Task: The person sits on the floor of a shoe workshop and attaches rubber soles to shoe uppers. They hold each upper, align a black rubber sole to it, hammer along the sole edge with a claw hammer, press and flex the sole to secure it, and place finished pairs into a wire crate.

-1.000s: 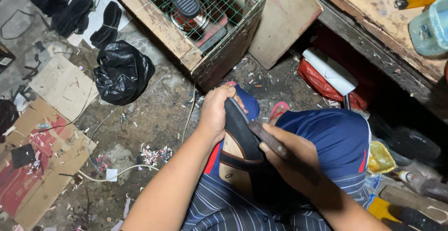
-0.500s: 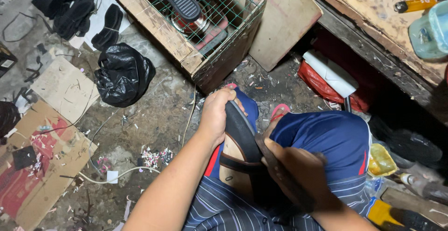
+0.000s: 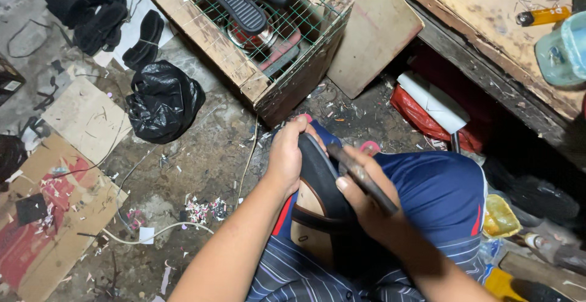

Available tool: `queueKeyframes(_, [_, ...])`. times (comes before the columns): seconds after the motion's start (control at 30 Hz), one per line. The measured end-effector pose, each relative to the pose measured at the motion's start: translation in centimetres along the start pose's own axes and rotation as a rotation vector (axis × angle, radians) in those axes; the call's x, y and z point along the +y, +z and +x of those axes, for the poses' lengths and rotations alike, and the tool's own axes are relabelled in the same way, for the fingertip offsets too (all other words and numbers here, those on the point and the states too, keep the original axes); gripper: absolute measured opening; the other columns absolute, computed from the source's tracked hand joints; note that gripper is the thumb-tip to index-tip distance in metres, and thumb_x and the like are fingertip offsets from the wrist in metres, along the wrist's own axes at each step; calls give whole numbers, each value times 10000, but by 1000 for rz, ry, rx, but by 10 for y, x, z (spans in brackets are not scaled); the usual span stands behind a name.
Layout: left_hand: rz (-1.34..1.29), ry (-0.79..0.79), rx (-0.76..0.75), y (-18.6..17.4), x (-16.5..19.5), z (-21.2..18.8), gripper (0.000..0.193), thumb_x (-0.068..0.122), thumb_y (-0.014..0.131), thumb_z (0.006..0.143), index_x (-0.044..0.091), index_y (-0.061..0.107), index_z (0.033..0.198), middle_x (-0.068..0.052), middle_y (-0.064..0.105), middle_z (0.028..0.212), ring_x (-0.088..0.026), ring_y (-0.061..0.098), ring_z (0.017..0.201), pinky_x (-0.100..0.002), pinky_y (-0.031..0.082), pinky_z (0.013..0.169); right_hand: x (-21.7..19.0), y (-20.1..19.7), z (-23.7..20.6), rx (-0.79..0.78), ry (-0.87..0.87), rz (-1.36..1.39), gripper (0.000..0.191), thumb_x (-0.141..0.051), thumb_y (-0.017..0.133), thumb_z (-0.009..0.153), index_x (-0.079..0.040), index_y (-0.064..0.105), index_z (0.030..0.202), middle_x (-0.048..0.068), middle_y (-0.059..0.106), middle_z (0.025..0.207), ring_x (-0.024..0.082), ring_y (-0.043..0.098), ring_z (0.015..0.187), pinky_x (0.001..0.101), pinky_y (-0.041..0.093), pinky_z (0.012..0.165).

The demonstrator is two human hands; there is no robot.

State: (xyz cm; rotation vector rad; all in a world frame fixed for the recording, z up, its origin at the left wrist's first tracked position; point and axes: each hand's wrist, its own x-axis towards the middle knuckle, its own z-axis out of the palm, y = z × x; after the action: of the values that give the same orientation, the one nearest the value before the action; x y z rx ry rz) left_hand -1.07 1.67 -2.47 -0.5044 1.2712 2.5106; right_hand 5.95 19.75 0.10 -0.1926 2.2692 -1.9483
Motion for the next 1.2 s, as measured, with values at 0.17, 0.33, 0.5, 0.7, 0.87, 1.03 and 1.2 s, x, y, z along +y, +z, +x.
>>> queueKeyframes(0.17, [115,77,-8,-4,-7,5,389,320,496,977,13,610,768,-120,646,708,-214,629,674,-342,540,690,24,14,10,113,88,28,686,-129,708,897,-25,428,1514,7,591,1036,80,537,902,235,467,852])
queueKeyframes(0.33, [160,89,78,0,-8,9,497,464,441,1028,45,656,866,-50,652,812,-158,612,781,-293,497,756,8,20,87,91,-110,-241,706,-151,755,909,-24,408,1510,94,599,1008,119,541,894,286,466,795])
queueKeyframes(0.5, [21,-111,-102,25,6,-9,763,695,295,1015,56,590,719,-107,620,650,-220,635,610,-348,533,630,-14,7,110,217,-159,-218,293,-192,696,980,-45,624,1224,100,705,1082,184,685,1013,331,544,891])
queueKeyframes(0.7, [73,75,-237,46,57,-47,759,667,294,1039,35,588,737,-129,634,695,-217,633,638,-357,544,651,-13,-44,36,101,107,-816,299,-306,739,902,-53,724,1061,134,709,994,316,663,968,385,509,795])
queueKeyframes(0.87, [367,310,-478,67,96,-61,791,680,255,1048,18,616,809,-108,660,769,-173,642,727,-307,538,719,-31,-85,12,99,-228,-691,292,-176,748,842,-22,705,1087,145,704,1007,309,686,932,384,520,829])
queueKeyframes(1.03, [533,405,-621,82,107,-61,710,646,291,1062,6,591,994,-86,649,775,-150,642,718,-285,531,689,-52,-90,-19,145,9,144,378,-71,719,860,16,642,1220,107,758,958,185,726,856,328,578,800])
queueKeyframes(1.2, [462,402,-673,89,99,-64,664,625,263,1098,13,502,1193,-57,677,785,-123,641,735,-268,521,735,-69,-61,-32,186,-139,326,310,-23,757,859,32,648,1144,96,724,956,156,697,835,305,574,770])
